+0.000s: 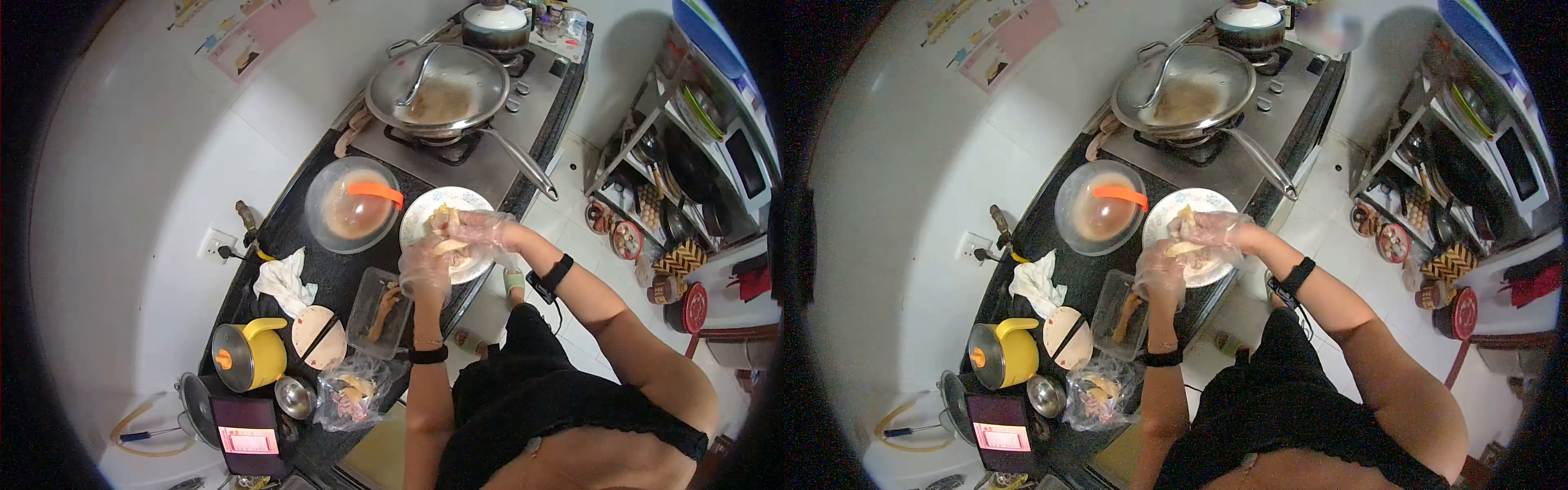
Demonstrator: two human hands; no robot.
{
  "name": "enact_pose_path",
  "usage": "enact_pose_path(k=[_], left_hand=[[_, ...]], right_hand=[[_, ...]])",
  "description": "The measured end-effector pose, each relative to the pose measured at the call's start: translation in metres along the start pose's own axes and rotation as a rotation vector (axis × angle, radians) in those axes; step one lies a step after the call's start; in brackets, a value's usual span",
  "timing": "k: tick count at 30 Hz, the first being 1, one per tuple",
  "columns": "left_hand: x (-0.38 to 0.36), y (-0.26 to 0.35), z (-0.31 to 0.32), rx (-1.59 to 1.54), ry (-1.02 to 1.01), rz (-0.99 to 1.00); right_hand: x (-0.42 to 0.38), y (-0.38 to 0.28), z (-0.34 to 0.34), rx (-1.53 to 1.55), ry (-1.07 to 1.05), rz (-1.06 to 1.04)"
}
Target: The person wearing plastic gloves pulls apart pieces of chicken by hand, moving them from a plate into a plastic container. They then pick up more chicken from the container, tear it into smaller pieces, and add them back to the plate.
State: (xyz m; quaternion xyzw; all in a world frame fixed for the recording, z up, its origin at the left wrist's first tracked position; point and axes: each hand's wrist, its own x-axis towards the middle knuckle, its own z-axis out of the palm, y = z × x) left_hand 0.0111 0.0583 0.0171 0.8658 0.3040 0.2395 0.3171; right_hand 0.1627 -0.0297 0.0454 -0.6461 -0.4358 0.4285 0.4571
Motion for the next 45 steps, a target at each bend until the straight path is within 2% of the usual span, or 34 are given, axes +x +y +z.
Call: enact_pose_path(k=[2,4,5,7,8,10,12,14,16,17,19,21,22,24,26,28,29,31,33,34,36,37,38,39,40,41,42,43,45], left_hand=[[0.005,-0.022,0.015,-0.036,-0.021,-0.028],[0.009,-0.027,0.022,-0.044,-0.095,-0.342],[0.009,-0.021,0.019,-0.043,-0.096,-0.343],[0.014,0.025,-0.011,-0.386,-0.152,-0.611],[0.014,0.023,-0.009,-0.386,-0.152,-0.613],[0.011,0.013,0.001,-0.798,-0.052,-0.585],[0.012,0.004,0.003,-0.796,-0.058,-0.585],[0.012,0.001,0.005,-0.793,-0.065,-0.584],[0.015,0.02,-0.008,-0.998,-0.075,-0.565],[0.015,0.02,-0.007,-0.999,-0.074,-0.565],[0.015,0.02,-0.005,-1.199,-0.025,-0.286],[0.019,0.019,-0.008,-1.125,-0.04,-0.329],[0.021,0.018,-0.009,-1.048,-0.056,-0.372],[0.025,0.011,-0.004,-1.131,-0.056,-0.348],[0.025,0.005,0.0,-1.214,-0.057,-0.323],[0.026,0.011,-0.002,-0.778,0.019,-0.122],[0.026,0.015,-0.002,-0.779,0.016,-0.12],[0.027,0.032,-0.01,-0.666,-0.003,-0.234],[0.026,0.031,-0.01,-0.64,0.002,-0.182],[0.025,0.029,-0.01,-0.613,0.009,-0.132],[0.023,0.023,-0.005,-0.652,0.013,-0.13],[0.022,0.021,-0.003,-0.692,0.016,-0.127],[0.022,0.019,0.0,-0.691,0.015,-0.128],[0.023,0.023,0.0,-0.928,-0.008,-0.271],[0.025,0.026,-0.001,-1.163,-0.032,-0.417],[0.026,0.029,-0.003,-1.163,-0.032,-0.417],[0.028,0.035,-0.006,-1.124,0.001,-0.505],[0.029,0.038,-0.009,-1.083,0.035,-0.591],[0.032,0.008,0.006,-1.085,0.001,-0.554]], right_hand=[[-0.007,-0.005,0.0,0.385,-0.225,-0.061],[-0.005,-0.004,-0.001,0.397,-0.241,-0.005],[0.003,0.02,-0.003,0.314,-0.166,0.022],[0.009,0.033,-0.005,0.23,-0.093,0.05],[0.01,0.028,-0.004,0.221,-0.073,0.066],[0.011,0.026,-0.003,0.212,-0.052,0.083],[0.013,0.026,-0.003,0.129,-0.021,0.039],[0.015,0.027,-0.001,0.192,-0.034,0.027],[0.017,0.031,0.0,0.254,-0.049,0.014],[0.017,0.034,0.0,0.247,-0.029,-0.051],[0.014,0.03,-0.001,0.239,-0.01,-0.116],[0.011,0.026,-0.004,-0.019,-0.018,-0.116],[0.011,0.025,-0.003,-0.02,-0.019,-0.116],[0.011,0.02,-0.001,0.225,-0.102,-0.106],[0.011,0.01,-0.001,0.119,-0.072,-0.117],[0.013,0.006,0.001,0.014,-0.036,-0.126],[0.016,0.009,0.003,0.12,0.005,-0.049],[0.02,0.013,0.008,0.228,0.046,0.027],[0.02,0.01,0.013,0.139,0.227,0.019],[0.019,0.005,0.016,0.14,0.226,0.02],[0.016,-0.005,0.023,0.235,0.484,0.192],[0.017,-0.002,0.022,0.236,0.483,0.193],[0.018,0.005,0.021,0.379,0.424,0.155],[0.017,0.004,0.019,0.521,0.362,0.116],[0.014,0.004,0.017,0.521,0.363,0.116],[0.011,0.002,0.014,0.239,0.351,0.025],[0.008,0.0,0.012,-0.044,0.334,-0.066],[0.013,0.006,0.011,-0.045,0.332,-0.066],[0.024,0.023,0.012,0.281,0.275,0.117]])
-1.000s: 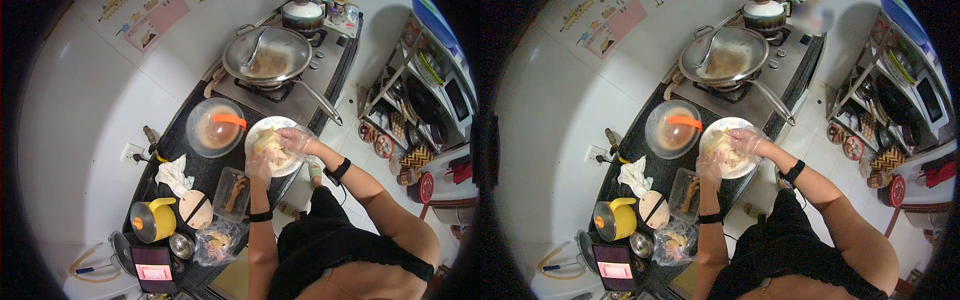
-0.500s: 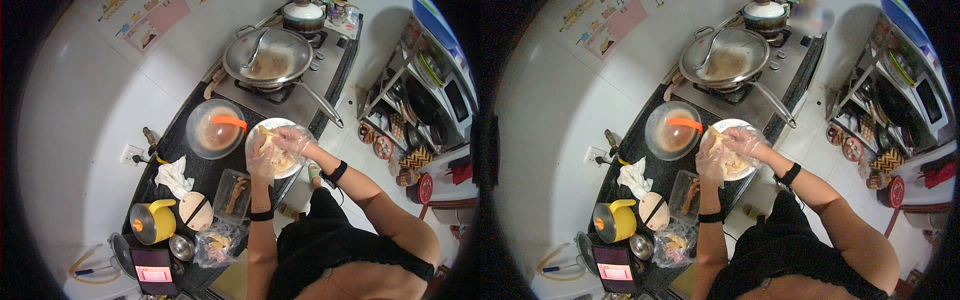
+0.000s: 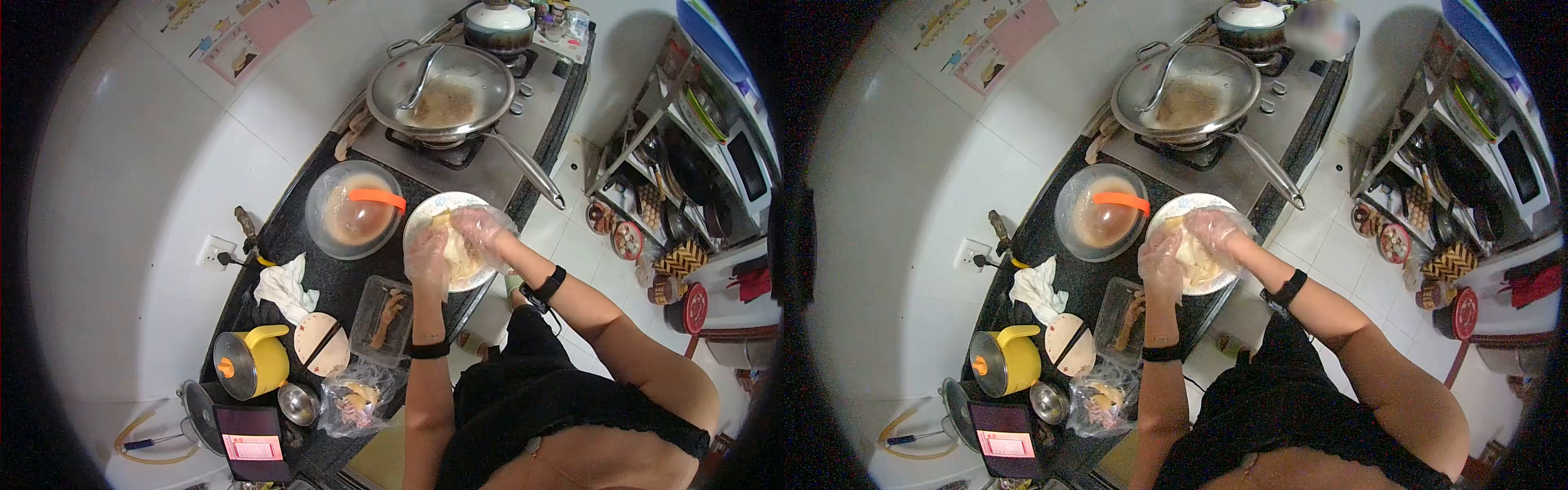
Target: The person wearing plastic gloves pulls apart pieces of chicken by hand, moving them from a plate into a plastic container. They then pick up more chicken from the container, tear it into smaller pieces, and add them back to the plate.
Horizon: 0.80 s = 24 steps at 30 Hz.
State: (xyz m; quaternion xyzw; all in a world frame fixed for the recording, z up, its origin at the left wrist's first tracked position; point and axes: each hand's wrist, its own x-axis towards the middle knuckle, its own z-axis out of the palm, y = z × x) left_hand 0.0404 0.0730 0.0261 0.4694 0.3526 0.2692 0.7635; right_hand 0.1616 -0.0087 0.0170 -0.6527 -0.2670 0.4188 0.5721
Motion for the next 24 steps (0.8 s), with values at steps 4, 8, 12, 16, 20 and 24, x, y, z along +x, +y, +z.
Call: enact_pose_path(k=[4,8,12,16,20,24], left_hand=[[-0.009,0.015,0.011,0.13,0.087,0.015],[-0.012,0.025,0.018,0.245,0.12,-0.064],[-0.004,0.011,0.008,0.297,-0.016,-0.013],[0.0,0.002,0.004,0.281,-0.051,0.104],[-0.005,0.011,0.006,0.211,-0.07,0.008],[-0.008,0.015,0.005,0.69,-0.081,0.186]], right_hand=[[-0.003,-0.008,0.002,0.184,-0.129,-0.257],[0.002,-0.013,-0.003,0.121,-0.074,-0.077],[-0.003,-0.012,-0.003,0.271,0.113,-0.079],[0.009,-0.003,-0.018,-0.215,0.008,-0.373],[0.001,-0.012,-0.023,-0.353,-0.129,-0.33],[-0.006,-0.029,-0.02,0.081,-0.33,-0.132]])
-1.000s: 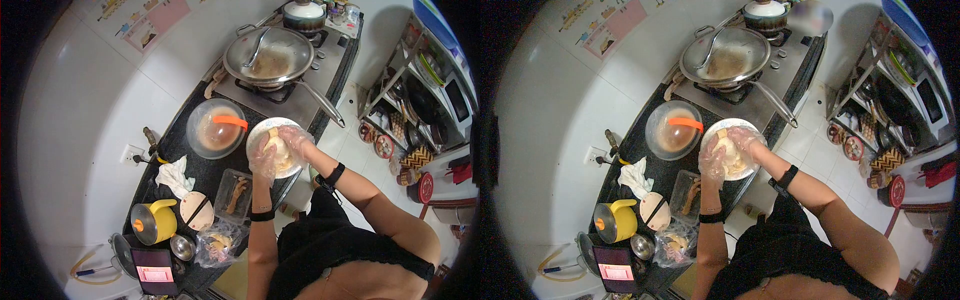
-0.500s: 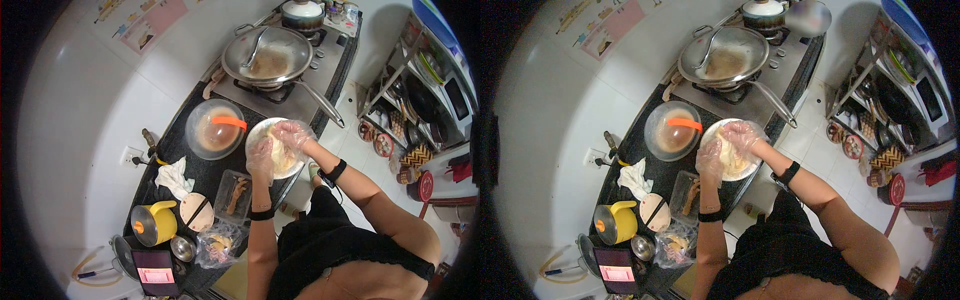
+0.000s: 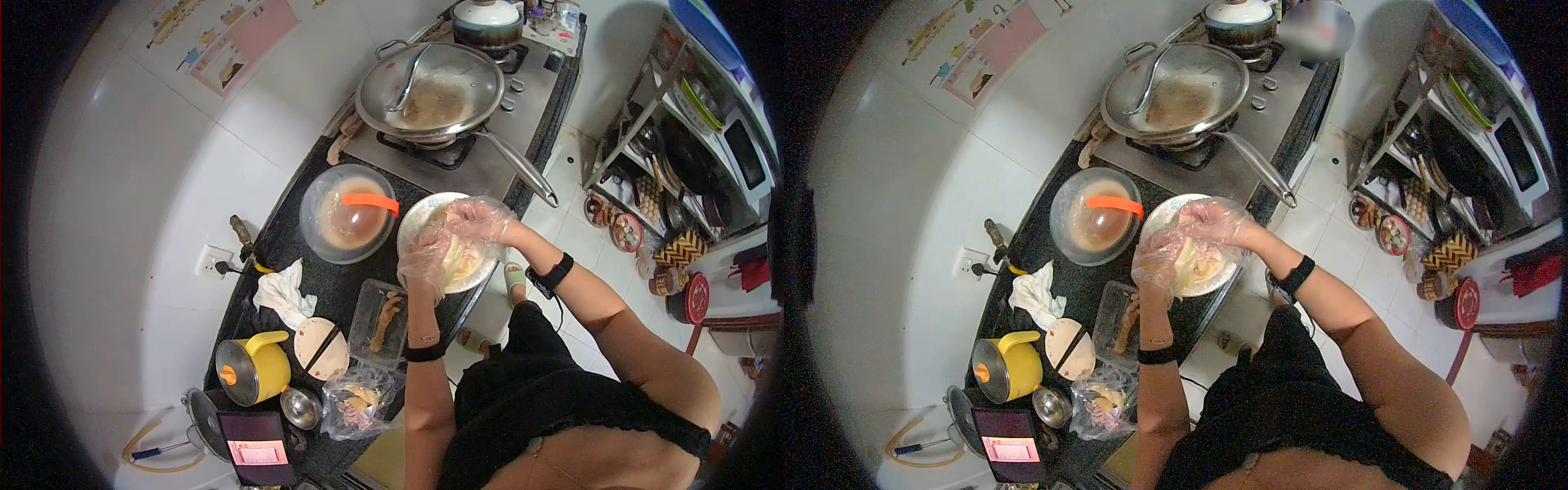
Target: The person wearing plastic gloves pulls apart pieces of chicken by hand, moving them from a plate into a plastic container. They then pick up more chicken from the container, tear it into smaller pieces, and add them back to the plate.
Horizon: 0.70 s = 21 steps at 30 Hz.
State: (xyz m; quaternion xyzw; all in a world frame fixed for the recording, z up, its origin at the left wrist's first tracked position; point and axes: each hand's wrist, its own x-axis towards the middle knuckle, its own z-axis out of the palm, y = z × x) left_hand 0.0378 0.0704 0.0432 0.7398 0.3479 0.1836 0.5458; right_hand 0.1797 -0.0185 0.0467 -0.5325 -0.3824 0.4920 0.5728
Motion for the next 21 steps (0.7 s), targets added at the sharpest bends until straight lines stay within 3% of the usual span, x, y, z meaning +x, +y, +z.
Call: enact_pose_path(k=[1,3,4,5,6,7,11,13,18,20,21], left_hand=[[-0.002,0.005,-0.001,0.308,0.067,0.095],[-0.008,0.035,-0.007,0.314,0.01,0.01],[-0.01,0.044,-0.009,0.32,-0.047,-0.076],[-0.008,0.031,-0.009,0.32,-0.047,-0.076],[-0.004,0.007,-0.008,0.259,-0.051,0.09],[-0.003,0.004,-0.008,0.195,-0.055,0.256],[-0.008,0.018,-0.005,0.218,0.03,0.256],[-0.003,0.006,-0.001,0.564,0.152,0.411],[-0.004,-0.004,0.001,0.619,0.153,0.48],[-0.005,-0.002,-0.001,0.702,0.123,0.451],[-0.007,-0.003,-0.002,0.603,0.124,0.508]], right_hand=[[-0.001,-0.001,-0.001,0.001,0.001,-0.001],[-0.002,-0.007,-0.002,-0.429,0.026,-0.127],[-0.005,-0.013,-0.001,-0.429,0.027,-0.127],[-0.008,-0.027,0.004,-0.675,0.056,-0.168],[-0.01,-0.035,0.008,-0.922,0.084,-0.209],[-0.009,-0.033,0.009,-0.921,0.084,-0.209],[-0.008,-0.024,0.015,-0.927,0.128,-0.33],[-0.008,-0.025,0.016,-0.925,0.141,-0.38],[-0.004,-0.022,0.006,-1.289,-0.163,-0.303],[-0.005,-0.025,0.006,-1.253,-0.165,-0.308],[-0.007,-0.028,0.007,-1.219,-0.167,-0.313]])
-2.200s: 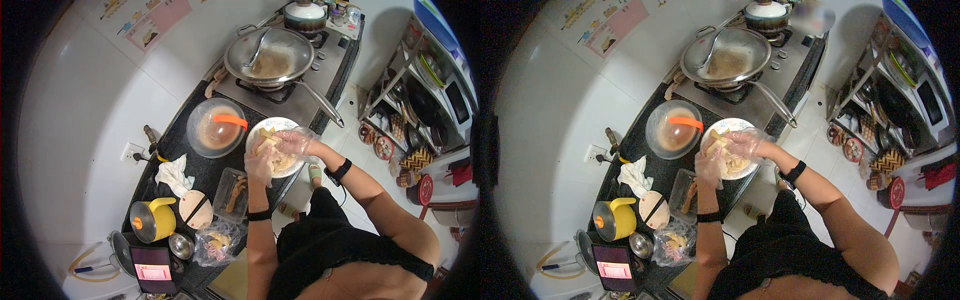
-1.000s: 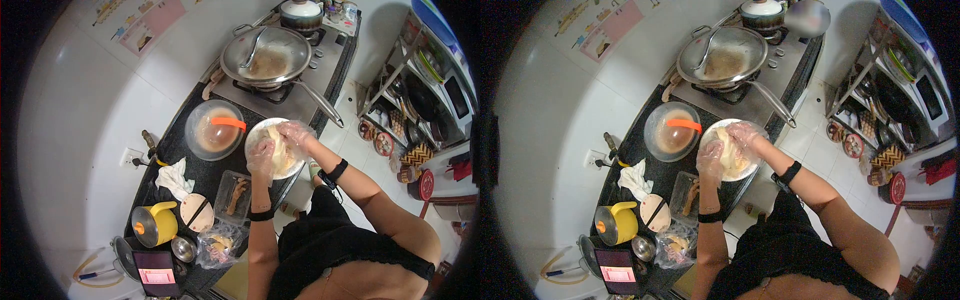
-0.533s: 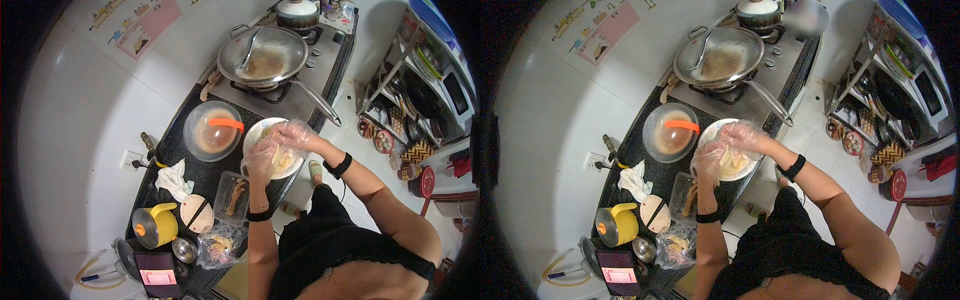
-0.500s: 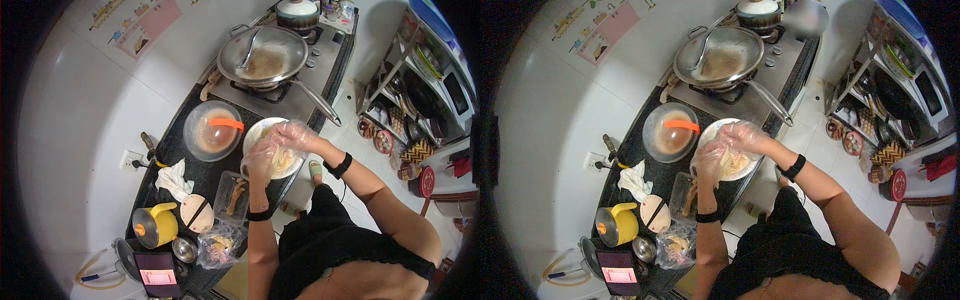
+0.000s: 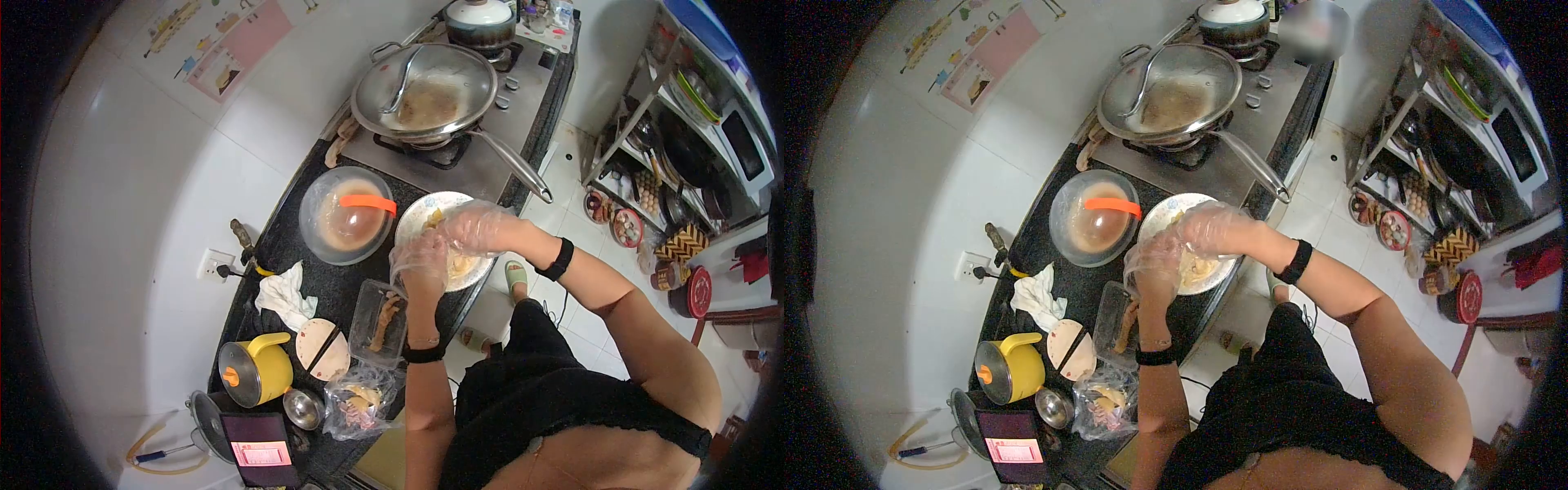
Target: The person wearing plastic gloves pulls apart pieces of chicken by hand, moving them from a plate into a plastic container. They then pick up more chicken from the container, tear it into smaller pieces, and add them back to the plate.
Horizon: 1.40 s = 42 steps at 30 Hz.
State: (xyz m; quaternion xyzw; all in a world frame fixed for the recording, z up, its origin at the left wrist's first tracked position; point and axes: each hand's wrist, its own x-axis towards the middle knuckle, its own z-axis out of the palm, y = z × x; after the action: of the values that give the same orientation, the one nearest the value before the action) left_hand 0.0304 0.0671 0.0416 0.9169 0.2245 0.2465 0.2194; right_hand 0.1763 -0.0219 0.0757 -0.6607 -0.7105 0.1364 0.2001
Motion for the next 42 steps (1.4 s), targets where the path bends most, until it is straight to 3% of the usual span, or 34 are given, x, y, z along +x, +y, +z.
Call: enact_pose_path(k=[3,5,7,8,10,15,19,26,28,31,34,36,38,40,42], left_hand=[[0.001,0.002,-0.004,-0.08,0.033,0.053],[0.004,0.009,-0.012,-0.061,0.027,0.061],[0.012,0.026,-0.029,-0.313,-0.104,-0.246],[0.014,0.025,-0.026,-0.314,-0.105,-0.245],[0.017,0.019,-0.014,-0.739,-0.075,-0.538],[0.009,0.007,0.006,-1.081,0.129,-0.582],[0.006,0.0,0.01,-1.191,0.173,-0.544],[0.008,0.003,0.005,-0.906,-0.01,-0.496],[0.011,0.013,-0.012,-0.831,-0.274,-0.619],[0.006,-0.001,-0.001,-0.997,-0.296,-0.681],[0.004,-0.009,0.0,-0.891,-0.311,-0.632],[0.002,-0.002,-0.005,-0.893,-0.26,-0.644],[0.003,0.003,-0.012,-0.894,-0.214,-0.652],[0.007,0.005,-0.017,-0.307,-0.251,-0.417],[0.008,0.014,-0.024,-0.336,-0.243,-0.406]], right_hand=[[-0.002,0.0,0.0,0.151,0.115,-0.029],[-0.001,0.001,-0.005,0.201,0.058,0.022],[0.0,0.0,-0.005,0.252,0.004,0.077],[0.001,-0.001,-0.002,0.292,0.046,0.169],[0.001,-0.002,0.005,0.33,0.087,0.261],[-0.001,-0.003,0.017,0.296,0.204,0.366],[-0.004,-0.006,0.012,0.307,0.129,0.421],[0.001,-0.003,0.006,0.325,0.232,0.328],[0.002,-0.004,0.004,0.372,0.262,0.307],[0.002,-0.004,0.002,0.42,0.255,0.325],[-0.001,0.007,0.008,0.289,0.2,0.351],[-0.004,0.009,0.01,0.565,0.18,0.077],[-0.008,0.01,0.008,0.459,0.104,0.04],[-0.012,0.002,-0.001,0.348,0.036,0.012],[-0.016,-0.007,-0.01,0.635,-0.115,0.176]])
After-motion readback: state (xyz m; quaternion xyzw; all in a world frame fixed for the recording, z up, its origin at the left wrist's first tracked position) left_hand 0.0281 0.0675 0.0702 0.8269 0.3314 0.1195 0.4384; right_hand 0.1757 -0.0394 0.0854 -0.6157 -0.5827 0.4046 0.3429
